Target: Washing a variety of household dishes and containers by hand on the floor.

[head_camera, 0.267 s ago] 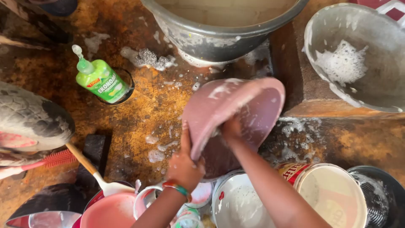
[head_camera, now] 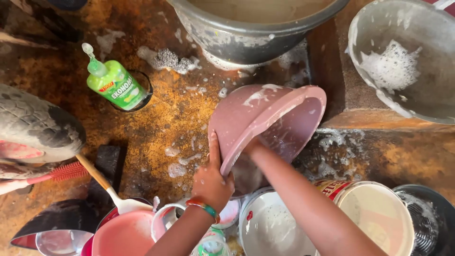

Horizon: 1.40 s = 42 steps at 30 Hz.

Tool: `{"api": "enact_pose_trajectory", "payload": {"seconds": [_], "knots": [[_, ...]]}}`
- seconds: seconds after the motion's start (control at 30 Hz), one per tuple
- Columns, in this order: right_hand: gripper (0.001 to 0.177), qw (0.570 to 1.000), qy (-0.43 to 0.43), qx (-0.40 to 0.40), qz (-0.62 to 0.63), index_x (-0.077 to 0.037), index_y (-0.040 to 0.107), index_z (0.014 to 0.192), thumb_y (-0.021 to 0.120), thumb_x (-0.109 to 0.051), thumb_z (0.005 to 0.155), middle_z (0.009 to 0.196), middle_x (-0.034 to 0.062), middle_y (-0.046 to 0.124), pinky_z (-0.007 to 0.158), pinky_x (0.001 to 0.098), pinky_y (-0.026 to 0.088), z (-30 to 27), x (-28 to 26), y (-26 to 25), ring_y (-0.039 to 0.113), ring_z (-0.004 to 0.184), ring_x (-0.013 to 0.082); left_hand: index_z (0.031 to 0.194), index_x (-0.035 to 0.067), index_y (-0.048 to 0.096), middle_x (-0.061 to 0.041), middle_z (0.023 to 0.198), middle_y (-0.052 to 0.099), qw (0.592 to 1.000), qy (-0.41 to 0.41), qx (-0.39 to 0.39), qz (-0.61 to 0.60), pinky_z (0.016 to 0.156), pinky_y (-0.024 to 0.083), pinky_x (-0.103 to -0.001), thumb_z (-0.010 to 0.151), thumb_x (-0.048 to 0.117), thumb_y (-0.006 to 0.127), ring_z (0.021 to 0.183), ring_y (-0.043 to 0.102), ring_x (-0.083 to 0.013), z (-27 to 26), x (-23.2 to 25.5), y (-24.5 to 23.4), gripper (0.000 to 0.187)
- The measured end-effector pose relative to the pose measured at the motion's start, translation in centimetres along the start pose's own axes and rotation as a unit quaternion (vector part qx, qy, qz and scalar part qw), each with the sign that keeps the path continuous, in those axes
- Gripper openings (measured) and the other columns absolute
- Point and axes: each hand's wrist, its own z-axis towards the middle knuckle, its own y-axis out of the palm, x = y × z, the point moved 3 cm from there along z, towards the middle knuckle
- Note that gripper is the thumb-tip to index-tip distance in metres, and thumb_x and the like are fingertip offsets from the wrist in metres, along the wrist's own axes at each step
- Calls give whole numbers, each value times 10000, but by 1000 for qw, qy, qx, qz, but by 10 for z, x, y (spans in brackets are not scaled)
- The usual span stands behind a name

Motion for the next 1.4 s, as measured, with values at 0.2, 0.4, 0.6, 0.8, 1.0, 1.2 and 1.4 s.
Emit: {"api": "enact_pose_trajectory", "payload": {"seconds": [0.2, 0.4, 0.6, 0.8, 1.0, 1.2, 1.4], "knots": [[430, 996, 57, 13, -68, -34, 516, 1373, 516, -264, 1010, 1373, 176, 593, 1079, 405, 453, -26, -13, -14, 552, 1293, 283, 1635, 212, -117, -279, 1167, 654, 1000, -13, -19, -10, 839, 571, -524, 788, 154, 722, 910, 684, -471, -6, 10, -3, 1194], [430, 996, 52, -30, -68, -27, 529, 1331, 535, -249, 963, 1354, 179, 588, 1072, 407, 439, -79, -73, 0, 544, 1284, 296, 1622, 179, -61, -212, 1352, 603, 996, 20, 13, -80, 868, 558, -519, 731, 74, 694, 944, 683, -469, -18, -10, 2, 1173], [387, 993, 49, -40, -101, -25, 644, 1217, 598, -235, 895, 1260, 168, 677, 1035, 412, 486, -10, -152, -61, 627, 1216, 297, 1612, 215, 150, -251, 1544, 390, 983, 112, 103, -105, 975, 498, -506, 623, 5, 753, 1219, 537, -488, -20, -6, -13, 1178], [554, 953, 61, -216, -204, -72, 491, 1425, 602, -332, 949, 1439, 223, 510, 1085, 461, 405, -121, -130, 9, 491, 1325, 369, 1572, 204, 424, -208, 1666, 330, 928, 191, 200, -251, 1187, 403, -473, 712, -93, 619, 1518, 357, -441, -7, -10, 12, 930], [326, 955, 4, -163, 250, 26, 574, 1283, 601, -7, 959, 1286, 170, 613, 1003, 387, 516, -141, -262, -34, 592, 1176, 228, 1468, 108, 571, -184, 1615, 454, 886, 230, 271, -298, 1258, 264, -513, 993, 192, 599, 1554, 322, -456, -3, -7, -13, 484], [378, 934, -341, 36, -100, -10, 580, 1324, 664, 8, 957, 1412, 188, 535, 1117, 426, 471, -110, -357, -76, 551, 1332, 324, 1370, 40, 570, -182, 1600, 476, 880, 273, 292, -255, 1277, 221, -542, 975, 47, 595, 1565, 312, -458, 4, 3, -11, 396], [515, 908, -259, 178, -278, 13, 494, 1442, 573, 39, 933, 1549, 243, 428, 1115, 444, 457, 0, -303, -129, 462, 1411, 351, 1180, -4, 504, -241, 1550, 459, 885, 312, 258, -231, 1244, 116, -604, 686, -175, 531, 1545, 248, -488, -14, 1, -11, 523]]}}
